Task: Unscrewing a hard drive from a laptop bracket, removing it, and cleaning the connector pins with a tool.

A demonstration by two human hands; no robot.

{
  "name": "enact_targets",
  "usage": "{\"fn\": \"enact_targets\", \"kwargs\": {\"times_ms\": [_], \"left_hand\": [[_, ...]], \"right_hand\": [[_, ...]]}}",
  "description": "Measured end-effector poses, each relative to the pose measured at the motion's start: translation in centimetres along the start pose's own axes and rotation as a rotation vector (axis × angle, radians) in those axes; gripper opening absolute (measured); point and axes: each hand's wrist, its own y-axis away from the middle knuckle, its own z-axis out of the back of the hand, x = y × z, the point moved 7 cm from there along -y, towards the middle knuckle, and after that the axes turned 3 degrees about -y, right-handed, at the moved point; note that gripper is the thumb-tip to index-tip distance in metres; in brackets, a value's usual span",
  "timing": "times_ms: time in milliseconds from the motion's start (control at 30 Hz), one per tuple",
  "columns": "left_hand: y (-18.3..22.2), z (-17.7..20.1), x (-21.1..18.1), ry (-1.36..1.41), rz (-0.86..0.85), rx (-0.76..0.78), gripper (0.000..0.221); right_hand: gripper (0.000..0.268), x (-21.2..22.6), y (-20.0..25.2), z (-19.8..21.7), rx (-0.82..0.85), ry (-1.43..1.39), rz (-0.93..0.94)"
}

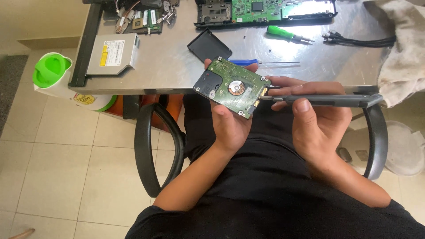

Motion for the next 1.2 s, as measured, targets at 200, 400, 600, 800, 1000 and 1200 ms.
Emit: {"fn": "enact_targets", "kwargs": {"times_ms": [200, 400, 600, 800, 1000, 1200], "left_hand": [[0.0, 0.0, 0.9, 0.034, 0.047, 0.020, 0.109], [-0.5, 0.8, 2.0, 0.060, 0.092, 0.051, 0.106], [-1.6, 0.4, 2.8, 0.097, 0.168, 0.063, 0.109], [-1.1, 1.1, 3.3, 0.124, 0.222, 0.101, 0.104], [-1.3, 1.4, 3.6, 0.158, 0.304, 0.086, 0.111], [-1.6, 1.0, 4.2, 0.182, 0.407, 0.094, 0.117]], "right_hand": [[0.030, -0.6, 0.2, 0.8, -0.117, -0.033, -0.025], [0.029, -0.6, 0.4, 0.4, -0.109, 0.072, -0.018], [0.029, -1.1, 0.2, 0.9, -0.202, 0.053, -0.024], [0.026, -1.6, 0.7, 0.9, -0.250, 0.131, -0.003], [0.027, -1.3, 1.4, 0.3, -0.262, 0.181, -0.016], [0.028, -1.4, 1.6, 0.5, -0.347, 0.174, -0.017]]}}
